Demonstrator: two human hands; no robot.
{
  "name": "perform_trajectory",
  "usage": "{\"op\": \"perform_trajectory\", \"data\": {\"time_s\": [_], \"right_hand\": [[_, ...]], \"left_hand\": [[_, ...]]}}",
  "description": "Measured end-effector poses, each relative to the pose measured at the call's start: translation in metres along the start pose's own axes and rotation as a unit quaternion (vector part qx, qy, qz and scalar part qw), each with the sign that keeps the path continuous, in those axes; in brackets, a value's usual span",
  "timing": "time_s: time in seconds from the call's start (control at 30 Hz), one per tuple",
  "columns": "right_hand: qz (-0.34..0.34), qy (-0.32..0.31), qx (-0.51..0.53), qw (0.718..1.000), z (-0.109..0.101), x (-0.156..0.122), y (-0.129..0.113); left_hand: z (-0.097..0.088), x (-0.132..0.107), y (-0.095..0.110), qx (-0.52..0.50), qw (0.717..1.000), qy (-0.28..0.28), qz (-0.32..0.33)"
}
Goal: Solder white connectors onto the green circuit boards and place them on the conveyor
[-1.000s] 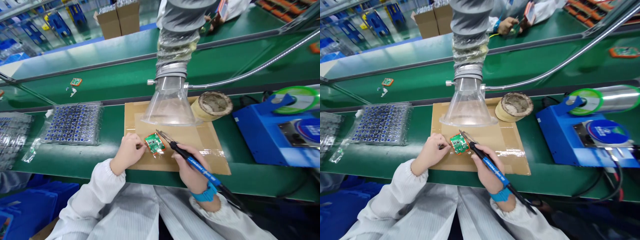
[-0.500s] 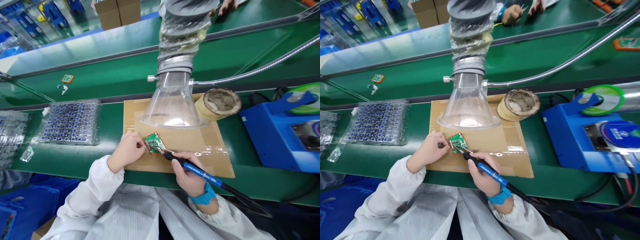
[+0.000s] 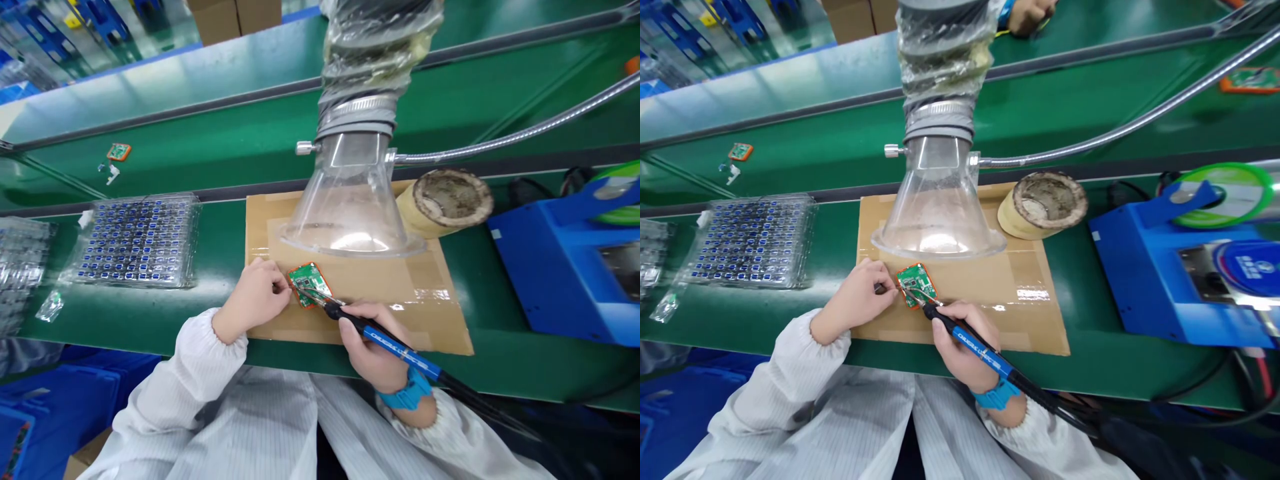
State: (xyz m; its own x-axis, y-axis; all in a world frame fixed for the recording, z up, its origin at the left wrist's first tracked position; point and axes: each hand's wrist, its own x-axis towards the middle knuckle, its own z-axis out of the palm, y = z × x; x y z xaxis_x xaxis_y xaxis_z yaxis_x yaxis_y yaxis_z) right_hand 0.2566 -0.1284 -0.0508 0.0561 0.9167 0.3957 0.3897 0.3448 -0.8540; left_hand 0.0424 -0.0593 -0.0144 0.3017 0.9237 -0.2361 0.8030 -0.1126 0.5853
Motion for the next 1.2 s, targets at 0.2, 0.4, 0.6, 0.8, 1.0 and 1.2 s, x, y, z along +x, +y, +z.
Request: {"op": "perform_trajectory", "data": {"time_s": [0.2,0.4,0.6,0.8,1.0,1.2], "right_hand": [[-0.006,0.004,0.007,1.000,0.000,0.000,-0.001],[-0.009,-0.005,0.004,1.000,0.001,-0.003,0.002],[-0.012,-0.001,0.014,1.000,0.000,-0.004,0.003],[-0.012,-0.002,0.010,1.000,-0.001,-0.003,0.002],[-0.013,0.040,0.016,0.999,-0.003,-0.005,0.009],[-0.007,0.043,0.017,0.999,-0.005,-0.007,0.010]], "left_hand": [[0.000,0.000,0.000,-0.004,1.000,-0.003,-0.006],[-0.001,-0.001,0.001,-0.005,1.000,-0.003,-0.007],[0.000,0.000,0.000,-0.007,1.000,-0.003,-0.005],[-0.001,0.000,0.000,-0.004,1.000,-0.005,-0.005],[-0.001,-0.001,0.001,-0.001,1.000,-0.006,-0.007],[-0.001,-0.001,0.000,0.004,1.000,-0.006,-0.007]]}}
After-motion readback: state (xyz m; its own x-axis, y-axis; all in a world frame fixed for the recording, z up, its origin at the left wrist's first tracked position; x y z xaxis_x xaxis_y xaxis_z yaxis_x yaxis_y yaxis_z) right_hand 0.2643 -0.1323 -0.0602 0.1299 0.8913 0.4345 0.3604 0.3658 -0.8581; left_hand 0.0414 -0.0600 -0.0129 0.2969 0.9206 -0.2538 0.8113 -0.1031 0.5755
